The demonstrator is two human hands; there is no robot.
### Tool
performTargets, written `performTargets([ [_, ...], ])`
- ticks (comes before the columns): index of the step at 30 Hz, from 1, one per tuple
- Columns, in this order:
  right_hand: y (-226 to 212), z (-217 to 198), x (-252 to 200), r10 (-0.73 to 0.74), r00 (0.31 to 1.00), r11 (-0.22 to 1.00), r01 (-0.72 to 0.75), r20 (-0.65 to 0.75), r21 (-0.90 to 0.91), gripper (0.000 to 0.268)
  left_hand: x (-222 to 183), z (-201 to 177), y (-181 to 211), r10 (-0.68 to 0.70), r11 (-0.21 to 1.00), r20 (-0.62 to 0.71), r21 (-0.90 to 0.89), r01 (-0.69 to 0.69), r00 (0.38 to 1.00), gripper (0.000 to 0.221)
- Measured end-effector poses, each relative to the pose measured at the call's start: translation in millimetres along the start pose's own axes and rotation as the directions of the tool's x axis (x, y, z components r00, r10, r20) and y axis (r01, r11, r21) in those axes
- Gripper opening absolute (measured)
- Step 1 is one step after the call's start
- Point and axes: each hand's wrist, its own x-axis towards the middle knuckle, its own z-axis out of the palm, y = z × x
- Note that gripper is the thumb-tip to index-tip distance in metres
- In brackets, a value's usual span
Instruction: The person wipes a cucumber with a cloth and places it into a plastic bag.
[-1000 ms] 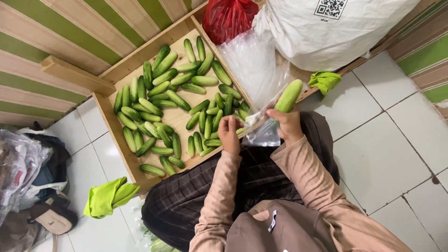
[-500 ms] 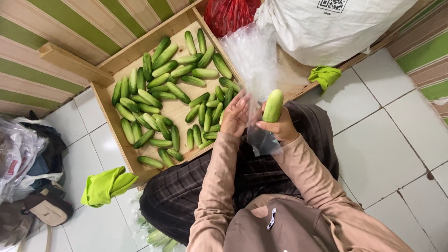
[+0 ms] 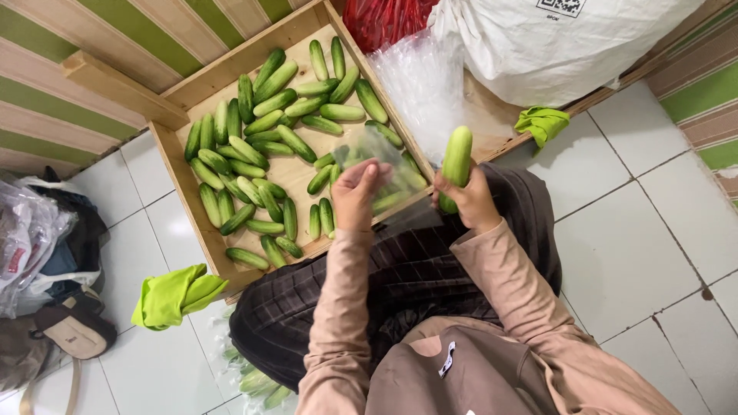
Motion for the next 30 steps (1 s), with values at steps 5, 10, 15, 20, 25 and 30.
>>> performTargets([
  [5,-36,14,-4,0.024,0.992,0.999,-0.020,0.121,-0.033,0.051,-1,-42,25,0.145,0.951,0.001,0.277,-0.140,0.989,0.027],
  [10,-52,21,0,0.032,0.969,0.987,0.008,0.246,-0.163,0.068,-8,-72,30,0.279,0.798,0.046,0.545,-0.258,0.959,0.027],
  [15,-102,60,-5,-0.176,0.938,0.846,0.299,0.298,-0.441,0.060,-5,-94,12,0.328,0.737,0.063,0.608,-0.297,0.943,0.027],
  [20,-140,90,-19,-0.215,0.912,0.772,0.377,0.349,-0.512,0.048,-9,-96,9,0.285,0.843,0.056,0.460,-0.278,0.957,0.038],
  [25,-156,97,-18,-0.328,0.830,0.628,0.549,0.451,-0.552,0.040,-13,-95,18,0.401,0.713,0.154,0.567,-0.413,0.903,0.020],
  [30,-175,105,-22,-0.309,0.818,0.578,0.566,0.485,-0.587,0.037,-24,-87,35,0.472,0.688,0.205,0.522,-0.504,0.857,0.013],
])
